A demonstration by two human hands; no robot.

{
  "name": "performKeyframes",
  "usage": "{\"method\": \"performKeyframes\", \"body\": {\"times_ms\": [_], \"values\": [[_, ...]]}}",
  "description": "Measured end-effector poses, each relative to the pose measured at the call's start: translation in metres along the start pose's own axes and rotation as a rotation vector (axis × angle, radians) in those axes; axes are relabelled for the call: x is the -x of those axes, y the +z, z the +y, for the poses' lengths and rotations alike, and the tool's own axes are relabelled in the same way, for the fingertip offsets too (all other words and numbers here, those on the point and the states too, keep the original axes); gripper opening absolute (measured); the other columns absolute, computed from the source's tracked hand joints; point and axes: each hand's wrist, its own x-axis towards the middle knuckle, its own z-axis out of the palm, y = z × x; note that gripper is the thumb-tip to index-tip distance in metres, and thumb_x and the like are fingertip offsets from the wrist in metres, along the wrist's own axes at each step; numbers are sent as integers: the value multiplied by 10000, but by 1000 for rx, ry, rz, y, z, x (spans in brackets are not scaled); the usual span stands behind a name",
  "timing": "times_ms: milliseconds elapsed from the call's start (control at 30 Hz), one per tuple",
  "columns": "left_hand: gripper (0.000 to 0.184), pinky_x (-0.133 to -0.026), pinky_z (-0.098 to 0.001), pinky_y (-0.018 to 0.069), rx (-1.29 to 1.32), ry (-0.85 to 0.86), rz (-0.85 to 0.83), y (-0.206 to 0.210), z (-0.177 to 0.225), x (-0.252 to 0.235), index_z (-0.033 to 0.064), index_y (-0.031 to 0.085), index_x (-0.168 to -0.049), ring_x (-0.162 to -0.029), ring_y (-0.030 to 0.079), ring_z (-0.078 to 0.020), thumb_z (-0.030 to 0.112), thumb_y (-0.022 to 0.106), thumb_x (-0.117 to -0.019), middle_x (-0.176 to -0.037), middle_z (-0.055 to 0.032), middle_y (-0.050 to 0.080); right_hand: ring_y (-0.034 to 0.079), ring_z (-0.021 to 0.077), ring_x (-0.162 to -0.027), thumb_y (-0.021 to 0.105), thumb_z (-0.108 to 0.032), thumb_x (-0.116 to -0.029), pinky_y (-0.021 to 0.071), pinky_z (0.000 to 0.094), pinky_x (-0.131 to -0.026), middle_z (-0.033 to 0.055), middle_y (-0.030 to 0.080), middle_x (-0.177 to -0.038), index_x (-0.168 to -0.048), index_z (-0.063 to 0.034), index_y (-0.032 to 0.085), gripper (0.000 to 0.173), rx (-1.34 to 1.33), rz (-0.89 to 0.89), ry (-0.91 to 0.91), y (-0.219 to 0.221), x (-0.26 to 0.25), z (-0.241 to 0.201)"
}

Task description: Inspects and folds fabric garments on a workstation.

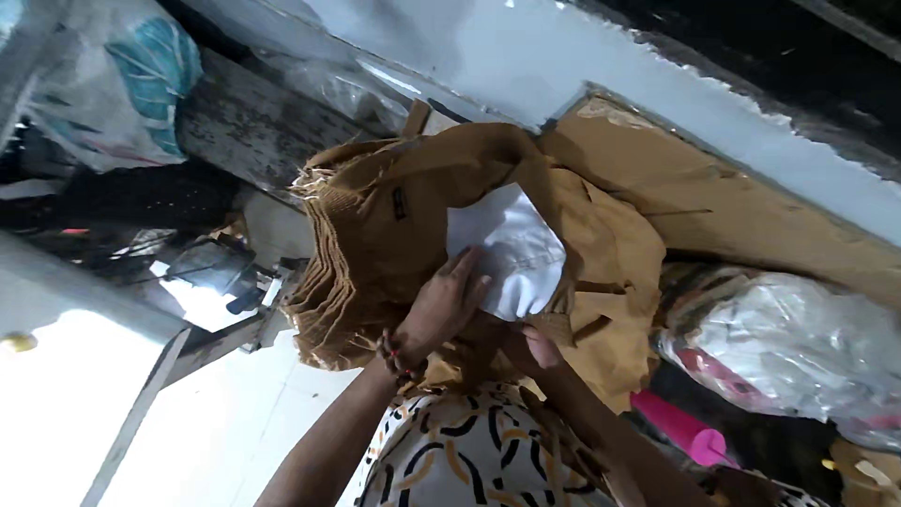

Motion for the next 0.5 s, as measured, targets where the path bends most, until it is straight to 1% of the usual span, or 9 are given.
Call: {"method": "performKeyframes", "body": {"times_ms": [67, 133, 167, 200, 267, 333, 367, 433, 500], "values": [[375, -1016, -479, 523, -160, 111, 332, -20, -4, 24, 61, 650, -1333, -1206, 631, -301, 228, 644, -998, -1354, -153, 633, 690, 81, -842, 318, -18, -1031, 581, 257, -808, 16, 720, -888, -1010, -43, 613, 297, 91, 74, 4, 12, 3, -2], [344, -951, -539, 514, -303, 120, 631, -41, -17, 46, 60, 691, -1203, -1136, 618, -384, 259, 734, -925, -1211, -207, 650, 684, 73, -883, 349, -34, -1055, 571, 247, -847, 18, 716, -929, -1077, -12, 610, 263, 213, 96, 9, 29, 9, -7], [392, -936, -576, 507, -350, 53, 696, -51, -23, 56, 24, 673, -1198, -1126, 609, -432, 281, 749, -911, -1199, -252, 636, 681, 74, -918, 362, -38, -1057, 567, 254, -873, 21, 712, -964, -1125, 0, 599, 250, 267, 84, 3, 38, 12, -9], [447, -931, -595, 506, -377, -39, 713, -58, -30, 64, -4, 652, -1212, -1118, 611, -450, 307, 757, -908, -1198, -273, 627, 680, 75, -940, 363, -40, -1056, 566, 263, -890, 21, 710, -985, -1147, 4, 592, 251, 306, 62, -10, 45, 14, -10], [461, -871, -594, 533, -373, -185, 692, -64, -43, 72, -26, 626, -1211, -1023, 653, -425, 278, 779, -899, -1137, -264, 639, 688, 72, -949, 348, -53, -1051, 571, 276, -894, 6, 724, -989, -1121, -31, 606, 268, 325, 3, -28, 55, 15, -11], [395, -769, -560, 554, -341, -206, 701, -64, -49, 75, -22, 644, -1163, -895, 671, -377, 215, 792, -883, -1054, -235, 650, 696, 78, -943, 343, -57, -1051, 582, 285, -883, 3, 727, -985, -1107, -50, 607, 270, 331, -39, -52, 62, 15, -11], [390, -746, -535, 563, -319, -206, 705, -63, -49, 76, -13, 646, -1172, -864, 670, -352, 207, 792, -886, -1060, -223, 646, 697, 83, -944, 345, -60, -1049, 583, 291, -885, 5, 727, -983, -1106, -50, 609, 270, 332, -53, -65, 63, 15, -10], [411, -720, -511, 566, -285, -210, 709, -62, -48, 76, -5, 632, -1197, -828, 665, -322, 208, 798, -886, -1078, -212, 636, 697, 89, -957, 353, -67, -1047, 582, 299, -896, 9, 725, -990, -1112, -49, 608, 264, 334, -59, -80, 63, 15, -9], [427, -733, -518, 563, -276, -214, 714, -63, -48, 75, -2, 622, -1198, -834, 667, -321, 214, 808, -880, -1043, -197, 657, 688, 96, -983, 368, -64, -1045, 574, 310, -916, 24, 715, -1016, -1143, -39, 591, 245, 329, -38, -98, 63, 16, -8]]}}
